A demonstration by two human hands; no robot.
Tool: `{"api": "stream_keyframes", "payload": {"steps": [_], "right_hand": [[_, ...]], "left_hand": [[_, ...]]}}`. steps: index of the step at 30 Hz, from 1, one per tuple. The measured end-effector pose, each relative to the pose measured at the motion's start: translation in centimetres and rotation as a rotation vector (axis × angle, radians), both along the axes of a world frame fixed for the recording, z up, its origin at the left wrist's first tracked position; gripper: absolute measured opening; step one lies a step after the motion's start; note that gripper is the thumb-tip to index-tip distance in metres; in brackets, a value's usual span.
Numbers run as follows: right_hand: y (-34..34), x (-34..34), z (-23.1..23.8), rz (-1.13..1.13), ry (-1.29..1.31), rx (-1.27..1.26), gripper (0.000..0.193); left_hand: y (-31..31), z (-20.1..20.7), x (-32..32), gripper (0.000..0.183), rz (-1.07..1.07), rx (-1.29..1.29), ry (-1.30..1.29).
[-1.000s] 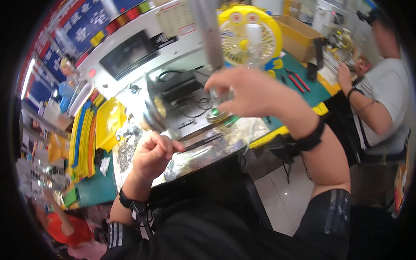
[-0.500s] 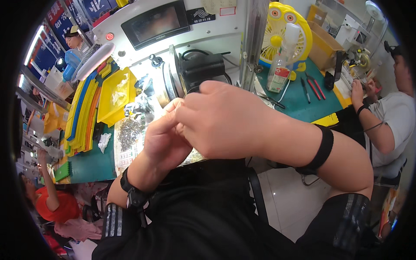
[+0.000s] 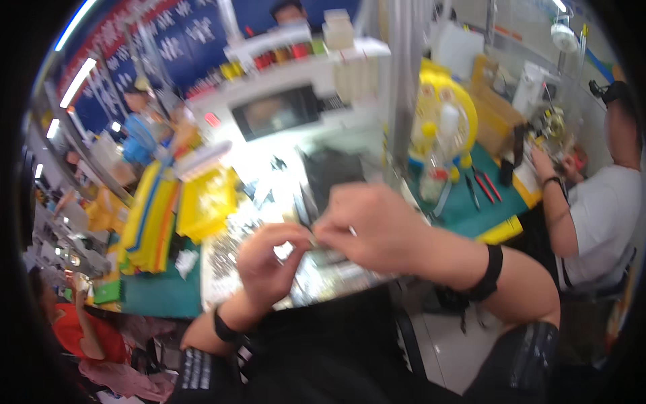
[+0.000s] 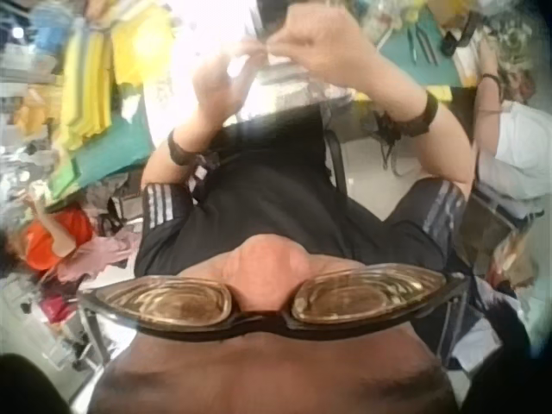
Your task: Assembling small metal hardware components using a specialized machine, tweezers, and adhesive.
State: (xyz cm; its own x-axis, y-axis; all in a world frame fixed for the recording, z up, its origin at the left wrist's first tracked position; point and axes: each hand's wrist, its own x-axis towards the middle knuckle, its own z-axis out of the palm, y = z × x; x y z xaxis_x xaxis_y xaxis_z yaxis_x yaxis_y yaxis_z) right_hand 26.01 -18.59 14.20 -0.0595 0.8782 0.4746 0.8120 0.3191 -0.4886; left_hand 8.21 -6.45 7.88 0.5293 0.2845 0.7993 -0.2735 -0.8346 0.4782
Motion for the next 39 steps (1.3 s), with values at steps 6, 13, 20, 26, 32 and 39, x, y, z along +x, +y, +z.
{"api": "stream_keyframes", "payload": {"steps": [6, 13, 20, 26, 32, 39], "right_hand": [[-0.5, -0.7, -1.0, 0.108, -0.030, -0.006, 0.016], [-0.5, 4.1, 6.2, -0.121, -0.003, 0.077, 0.022], [1.3, 9.3, 13.7, -0.369, 0.216, 0.588, 0.018], [2.1, 12.1, 16.4, -0.457, 0.266, 0.852, 0.024], [4.8, 12.1, 22.8, -0.579, 0.199, 1.009, 0.027], [5.0, 11.1, 22.8, -0.400, 0.522, 0.883, 0.025]], "left_hand": [[0.0, -0.2, -1.4, 0.015, -0.163, -0.083, -0.036], [1.2, 0.5, -4.0, 0.014, -0.098, 0.007, -0.012], [2.3, 0.6, -4.6, 0.016, 0.017, -0.001, -0.093], [2.7, 0.1, -3.9, 0.011, -0.017, -0.061, -0.135], [2.2, 0.2, -3.9, 0.005, -0.013, -0.040, -0.110], [2.0, 0.7, -4.7, 0.010, 0.006, -0.040, -0.150]]}}
